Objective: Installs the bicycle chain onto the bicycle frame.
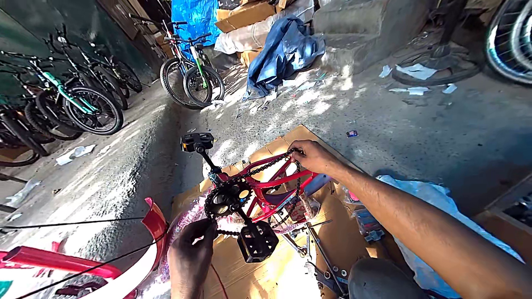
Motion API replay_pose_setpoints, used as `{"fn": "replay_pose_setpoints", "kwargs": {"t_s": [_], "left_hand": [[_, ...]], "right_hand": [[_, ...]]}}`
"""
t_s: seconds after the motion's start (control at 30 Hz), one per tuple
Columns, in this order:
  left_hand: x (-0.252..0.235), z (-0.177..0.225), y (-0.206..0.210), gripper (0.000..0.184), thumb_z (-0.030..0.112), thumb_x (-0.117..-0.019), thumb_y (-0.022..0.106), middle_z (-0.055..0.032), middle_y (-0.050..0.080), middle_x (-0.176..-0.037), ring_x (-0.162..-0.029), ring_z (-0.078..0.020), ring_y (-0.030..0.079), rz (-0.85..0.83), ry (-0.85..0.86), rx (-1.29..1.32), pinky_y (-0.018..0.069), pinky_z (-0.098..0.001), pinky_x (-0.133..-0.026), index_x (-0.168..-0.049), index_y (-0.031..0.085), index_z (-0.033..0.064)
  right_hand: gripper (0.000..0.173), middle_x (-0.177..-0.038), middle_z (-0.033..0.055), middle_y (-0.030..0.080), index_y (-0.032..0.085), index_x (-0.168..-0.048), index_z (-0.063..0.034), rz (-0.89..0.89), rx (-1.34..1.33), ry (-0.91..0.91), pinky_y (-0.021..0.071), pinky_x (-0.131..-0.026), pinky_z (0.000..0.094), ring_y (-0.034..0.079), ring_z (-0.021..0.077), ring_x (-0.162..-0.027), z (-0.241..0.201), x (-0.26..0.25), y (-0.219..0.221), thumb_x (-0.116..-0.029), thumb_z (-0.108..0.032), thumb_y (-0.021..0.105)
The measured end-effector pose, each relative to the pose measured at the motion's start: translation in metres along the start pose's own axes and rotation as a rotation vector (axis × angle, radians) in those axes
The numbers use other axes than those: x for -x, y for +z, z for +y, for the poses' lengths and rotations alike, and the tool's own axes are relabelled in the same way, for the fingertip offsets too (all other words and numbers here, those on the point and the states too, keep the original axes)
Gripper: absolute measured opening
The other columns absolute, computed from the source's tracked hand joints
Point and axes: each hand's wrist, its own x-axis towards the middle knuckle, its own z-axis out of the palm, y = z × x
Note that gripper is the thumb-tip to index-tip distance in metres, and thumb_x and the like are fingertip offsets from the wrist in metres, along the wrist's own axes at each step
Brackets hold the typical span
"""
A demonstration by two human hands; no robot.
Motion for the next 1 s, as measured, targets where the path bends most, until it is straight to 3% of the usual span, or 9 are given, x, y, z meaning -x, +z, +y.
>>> {"fn": "replay_pose_setpoints", "kwargs": {"t_s": [0.13, 0.27, 0.43, 0.53, 0.67, 0.83, 1.0], "left_hand": [[0.009, -0.001, 0.017, 0.030, 0.011, -0.0807, 0.072, -0.0038, 0.067, -0.094, -0.080, -0.0085, 0.068, 0.048, -0.058, 0.055, 0.0602, -0.0257, -0.068, -0.108, 0.064, 0.0016], [0.013, 0.011, 0.039, 0.020, 0.004, -0.0782, 0.071, -0.0033, 0.063, -0.084, -0.070, -0.0082, 0.064, 0.255, -0.144, 0.110, 0.0559, -0.0245, -0.063, -0.097, 0.063, 0.0015], [0.012, 0.024, 0.059, 0.015, -0.005, -0.0787, 0.069, -0.0046, 0.061, -0.077, -0.061, -0.0103, 0.065, 0.447, -0.226, 0.241, 0.0605, -0.0284, -0.058, -0.086, 0.057, 0.0008], [0.011, 0.031, 0.062, 0.017, -0.008, -0.0781, 0.069, -0.0037, 0.060, -0.071, -0.056, -0.0099, 0.064, 0.488, -0.282, 0.244, 0.0612, -0.0288, -0.055, -0.082, 0.056, 0.0023], [0.013, 0.035, 0.066, 0.015, -0.008, -0.0812, 0.069, -0.0086, 0.058, -0.080, -0.060, -0.0144, 0.065, 0.501, -0.311, 0.262, 0.0641, -0.0328, -0.060, -0.086, 0.057, -0.0002], [0.007, 0.039, 0.067, 0.021, -0.012, -0.0781, 0.067, -0.0057, 0.059, -0.067, -0.053, -0.0152, 0.065, 0.523, -0.337, 0.337, 0.0637, -0.0357, -0.053, -0.078, 0.052, 0.0031], [0.004, 0.040, 0.069, 0.022, -0.011, -0.0779, 0.069, -0.0067, 0.058, -0.068, -0.052, -0.0165, 0.064, 0.537, -0.343, 0.360, 0.0644, -0.0370, -0.053, -0.076, 0.053, 0.0030]], "right_hand": [[0.017, -0.086, 0.0037, 0.072, 0.070, -0.105, -0.0108, -0.025, -0.019, 0.004, 0.0565, -0.075, 0.0442, 0.069, 0.0172, -0.077, 0.004, 0.000, 0.009, -0.1053, -0.018, 0.054], [0.020, -0.089, 0.0057, 0.073, 0.070, -0.105, -0.0094, -0.066, -0.025, 0.038, 0.0576, -0.081, 0.0456, 0.071, 0.0187, -0.083, 0.004, 0.005, 0.023, -0.1063, -0.020, 0.053], [0.026, -0.090, 0.0131, 0.068, 0.066, -0.110, -0.0090, -0.060, 0.093, 0.042, 0.0539, -0.078, 0.0556, 0.068, 0.0307, -0.087, 0.009, 0.014, 0.050, -0.1090, -0.028, 0.047], [0.028, -0.093, 0.0151, 0.068, 0.063, -0.116, -0.0093, -0.035, 0.120, 0.069, 0.0534, -0.080, 0.0570, 0.069, 0.0337, -0.091, 0.005, 0.014, 0.057, -0.1102, -0.029, 0.044], [0.029, -0.091, 0.0150, 0.069, 0.063, -0.117, -0.0097, -0.013, 0.134, 0.081, 0.0517, -0.083, 0.0574, 0.069, 0.0340, -0.090, 0.004, 0.015, 0.057, -0.1108, -0.030, 0.043], [0.030, -0.094, 0.0147, 0.069, 0.061, -0.116, -0.0104, -0.041, 0.158, 0.087, 0.0494, -0.087, 0.0593, 0.069, 0.0337, -0.094, 0.003, 0.015, 0.056, -0.1112, -0.031, 0.041], [0.032, -0.101, 0.0152, 0.070, 0.062, -0.122, -0.0110, -0.070, 0.157, 0.097, 0.0485, -0.091, 0.0604, 0.068, 0.0340, -0.100, 0.001, 0.012, 0.053, -0.1116, -0.031, 0.040]]}}
